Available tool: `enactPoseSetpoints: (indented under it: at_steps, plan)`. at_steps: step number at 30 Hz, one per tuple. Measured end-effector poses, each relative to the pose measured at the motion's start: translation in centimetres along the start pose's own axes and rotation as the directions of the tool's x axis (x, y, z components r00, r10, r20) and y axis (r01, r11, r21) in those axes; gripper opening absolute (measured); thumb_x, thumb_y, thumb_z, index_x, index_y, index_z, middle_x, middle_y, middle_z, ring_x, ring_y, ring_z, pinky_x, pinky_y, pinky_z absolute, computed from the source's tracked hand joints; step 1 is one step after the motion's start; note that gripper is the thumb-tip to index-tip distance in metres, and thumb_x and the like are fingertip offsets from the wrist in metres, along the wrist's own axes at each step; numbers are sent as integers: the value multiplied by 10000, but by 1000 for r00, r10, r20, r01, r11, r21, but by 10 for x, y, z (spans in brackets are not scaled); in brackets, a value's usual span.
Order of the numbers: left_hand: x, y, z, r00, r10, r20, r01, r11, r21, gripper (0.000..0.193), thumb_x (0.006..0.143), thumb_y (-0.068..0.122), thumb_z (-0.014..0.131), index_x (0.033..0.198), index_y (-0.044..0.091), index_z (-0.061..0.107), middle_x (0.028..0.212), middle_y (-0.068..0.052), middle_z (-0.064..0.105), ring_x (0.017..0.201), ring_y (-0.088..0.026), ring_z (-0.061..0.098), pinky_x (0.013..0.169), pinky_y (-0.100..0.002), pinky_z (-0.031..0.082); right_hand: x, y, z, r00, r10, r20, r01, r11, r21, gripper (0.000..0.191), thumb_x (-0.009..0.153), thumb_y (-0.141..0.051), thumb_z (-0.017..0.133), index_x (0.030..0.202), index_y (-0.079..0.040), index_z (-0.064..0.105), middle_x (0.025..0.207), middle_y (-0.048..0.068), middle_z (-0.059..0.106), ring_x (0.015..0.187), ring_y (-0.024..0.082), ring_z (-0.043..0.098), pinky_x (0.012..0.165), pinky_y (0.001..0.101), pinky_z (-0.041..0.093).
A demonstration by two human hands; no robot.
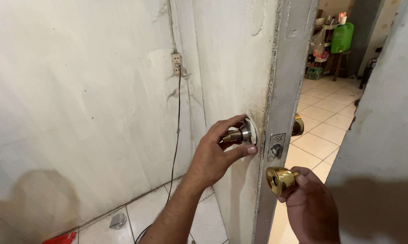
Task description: The person removes a brass doorknob from a door, working the knob and rose off the spindle by hand. They then sit on the floor and disassemble the knob mechanism, separating the latch assembly, rose plate, and cylinder parts on the tiled floor.
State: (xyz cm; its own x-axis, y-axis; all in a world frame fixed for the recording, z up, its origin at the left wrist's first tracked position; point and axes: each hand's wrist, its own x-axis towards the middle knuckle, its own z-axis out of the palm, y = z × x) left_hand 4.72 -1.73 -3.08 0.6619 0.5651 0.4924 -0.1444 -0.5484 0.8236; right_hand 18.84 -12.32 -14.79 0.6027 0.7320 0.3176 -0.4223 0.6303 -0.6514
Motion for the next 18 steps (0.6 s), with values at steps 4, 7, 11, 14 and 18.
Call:
enactPoseSetpoints:
  at_steps: [4, 7, 11, 14, 18]
  plan:
    - [-3, -2, -4, 996, 50, 74, -47, 998, -41, 563, 671, 95, 628, 1183, 114, 395, 1085, -47, 434, 993, -139, 492, 850, -268, 391, 0, -1, 1, 1000, 4, -10, -4, 1000, -4, 289, 757, -189, 465, 940, 34, 464, 791, 132, 545, 688, 192, 488, 614, 319, 371]
    - [-4, -6, -4, 991, 124, 44, -124, 992, 2, 531, 686, 62, 608, 1175, 97, 405, 1091, -60, 446, 989, -140, 496, 844, -266, 403, 1, 3, 1, 1000, 8, -18, -8, 1000, -11, 288, 754, -192, 458, 939, 28, 458, 795, 125, 545, 698, 190, 492, 622, 322, 375]
    - [-4, -9, -2, 989, 145, 31, -148, 985, 90, 541, 694, 87, 608, 1186, 97, 381, 1098, -54, 445, 977, -141, 503, 842, -253, 456, 0, 4, -1, 1000, -1, 22, 1, 1000, 2, 292, 765, -187, 463, 951, 39, 459, 791, 130, 541, 687, 192, 486, 615, 320, 371]
    - [-5, -10, 0, 989, 147, 11, -148, 984, 104, 558, 685, 95, 605, 1189, 97, 366, 1106, -49, 443, 982, -139, 497, 816, -257, 461, 1, 4, -2, 1000, 12, -2, -13, 1000, -21, 295, 765, -189, 461, 943, 46, 469, 781, 136, 543, 676, 188, 481, 608, 318, 369]
    - [-7, -12, 2, 985, 173, 2, -173, 980, 99, 525, 692, 84, 609, 1171, 83, 394, 1086, -65, 451, 978, -147, 511, 828, -265, 461, 1, 5, -3, 1000, 12, -19, -12, 1000, -18, 280, 759, -178, 461, 937, 39, 464, 781, 132, 539, 681, 194, 486, 603, 321, 367]
